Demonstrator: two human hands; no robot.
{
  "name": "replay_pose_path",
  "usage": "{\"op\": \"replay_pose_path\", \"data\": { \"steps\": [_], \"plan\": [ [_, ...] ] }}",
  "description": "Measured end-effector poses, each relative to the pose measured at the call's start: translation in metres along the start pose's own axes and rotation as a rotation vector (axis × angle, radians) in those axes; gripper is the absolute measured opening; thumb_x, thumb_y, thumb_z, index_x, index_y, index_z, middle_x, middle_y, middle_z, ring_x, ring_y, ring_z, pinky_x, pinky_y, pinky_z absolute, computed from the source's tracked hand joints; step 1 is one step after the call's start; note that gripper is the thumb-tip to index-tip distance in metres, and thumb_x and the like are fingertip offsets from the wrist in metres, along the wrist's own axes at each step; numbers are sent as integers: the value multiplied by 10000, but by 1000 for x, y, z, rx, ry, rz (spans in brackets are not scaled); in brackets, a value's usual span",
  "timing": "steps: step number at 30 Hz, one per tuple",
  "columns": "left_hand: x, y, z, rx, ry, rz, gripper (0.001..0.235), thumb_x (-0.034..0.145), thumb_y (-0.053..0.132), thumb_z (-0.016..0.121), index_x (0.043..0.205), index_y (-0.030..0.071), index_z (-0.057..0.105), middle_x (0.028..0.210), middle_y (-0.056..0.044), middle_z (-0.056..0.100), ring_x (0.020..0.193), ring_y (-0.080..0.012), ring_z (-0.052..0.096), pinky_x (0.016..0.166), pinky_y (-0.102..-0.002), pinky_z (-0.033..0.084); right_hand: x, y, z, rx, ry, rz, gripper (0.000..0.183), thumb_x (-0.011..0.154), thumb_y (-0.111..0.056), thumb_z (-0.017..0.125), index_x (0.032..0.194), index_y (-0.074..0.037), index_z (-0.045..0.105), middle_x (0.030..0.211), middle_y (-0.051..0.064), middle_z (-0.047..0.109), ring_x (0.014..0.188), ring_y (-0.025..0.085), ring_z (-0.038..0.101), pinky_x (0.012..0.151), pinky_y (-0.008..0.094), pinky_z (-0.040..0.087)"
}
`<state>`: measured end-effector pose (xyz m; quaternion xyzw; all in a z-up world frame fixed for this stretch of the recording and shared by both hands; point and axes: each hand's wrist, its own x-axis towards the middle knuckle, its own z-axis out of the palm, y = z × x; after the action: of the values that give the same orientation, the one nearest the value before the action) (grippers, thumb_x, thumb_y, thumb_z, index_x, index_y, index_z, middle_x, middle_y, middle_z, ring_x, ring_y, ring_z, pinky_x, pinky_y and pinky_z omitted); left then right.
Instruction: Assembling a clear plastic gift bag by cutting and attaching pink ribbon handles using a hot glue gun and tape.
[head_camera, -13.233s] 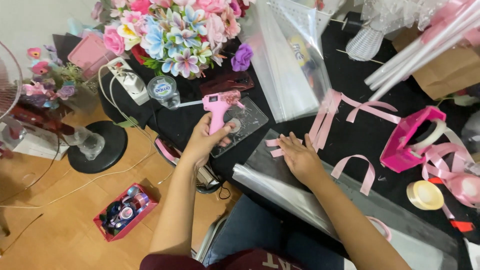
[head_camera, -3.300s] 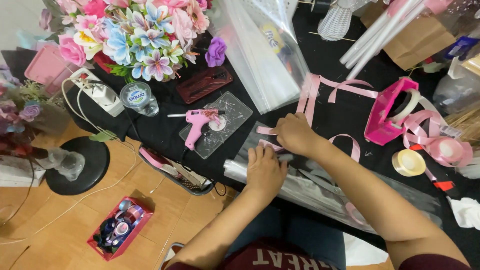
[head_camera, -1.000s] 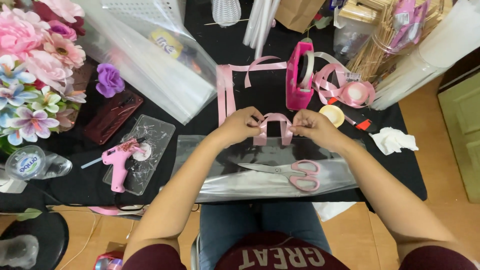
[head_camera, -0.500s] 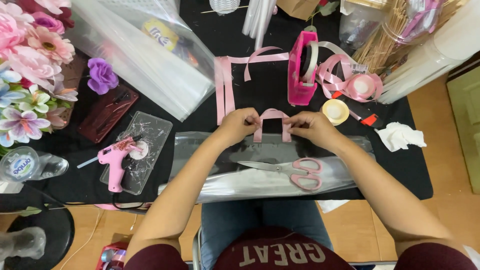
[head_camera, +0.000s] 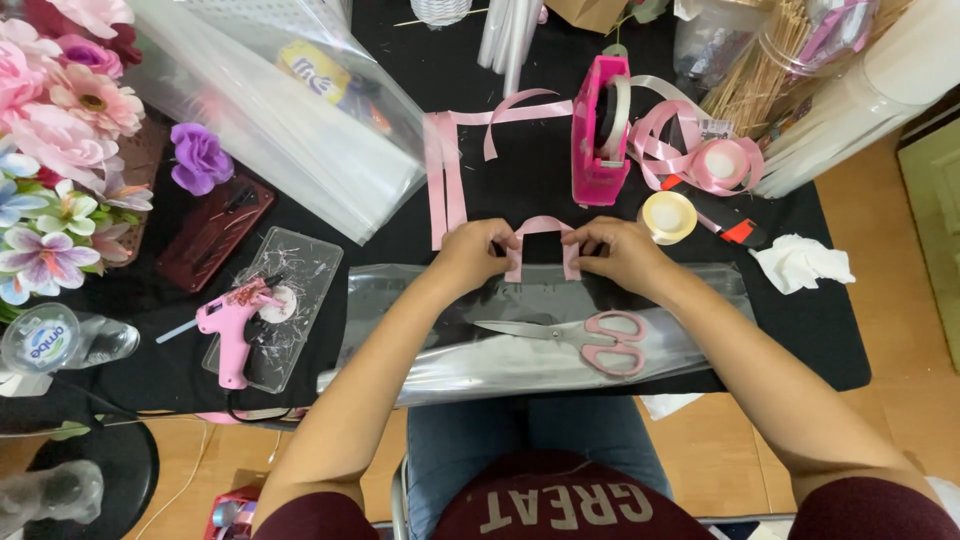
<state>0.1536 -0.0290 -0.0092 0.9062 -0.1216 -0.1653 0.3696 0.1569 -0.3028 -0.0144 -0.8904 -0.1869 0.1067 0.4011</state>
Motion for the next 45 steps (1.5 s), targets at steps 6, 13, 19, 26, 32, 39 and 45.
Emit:
{"op": "replay_pose_path", "data": {
  "steps": [6,13,19,26,32,39,45],
  "plan": [
    [-3,6,-2,41,-2,-13,335,813,155,811,1133,218,732,1118,-5,755,984,-239,709,948,-437,382,-1,-4,-1,-19,-26,-6,346,823,-66,813,1166,-78,767,1010,118,743,942,243,708,732,314,592],
    [-3,7,-2,53,-11,-24,343,824,149,808,1153,201,725,1143,-21,749,1001,-252,704,947,-440,371,-1,-4,0,-33,-32,-5,343,827,-76,812,1167,-77,768,1020,130,744,948,257,702,741,330,594],
    [0,2,2,66,4,-18,341,819,164,818,1142,203,716,1110,-13,743,997,-254,703,943,-445,362,-2,-8,-2,-39,-36,4,346,835,-62,800,1178,-90,768,1024,122,745,944,247,698,733,321,586],
    [-7,7,0,79,30,20,322,821,156,814,1123,183,704,1111,-29,715,1006,-264,689,943,-459,378,-6,-13,-1,-26,-9,-11,342,828,-59,802,1167,-86,764,1054,132,737,947,261,704,753,338,592],
    [-21,20,-11,157,149,120,242,858,135,766,1083,114,682,1143,-114,657,1047,-326,670,921,-476,448,-22,3,-1,59,193,-94,311,865,-49,799,1168,-75,734,1159,104,654,998,240,704,839,334,610],
    [-63,9,57,612,323,254,298,917,250,657,1180,119,709,1142,-107,649,1038,-287,643,907,-459,453,-57,-20,17,-457,101,-177,327,924,-25,605,1217,-81,739,1157,136,695,1095,328,661,913,393,564],
    [-89,36,58,528,224,113,747,980,623,498,1386,3,590,1337,-207,566,1239,-347,510,1070,-563,289,-64,-33,38,-740,-124,93,597,822,-127,758,1405,-176,638,1259,60,656,1203,246,585,982,335,465]
  ]
}}
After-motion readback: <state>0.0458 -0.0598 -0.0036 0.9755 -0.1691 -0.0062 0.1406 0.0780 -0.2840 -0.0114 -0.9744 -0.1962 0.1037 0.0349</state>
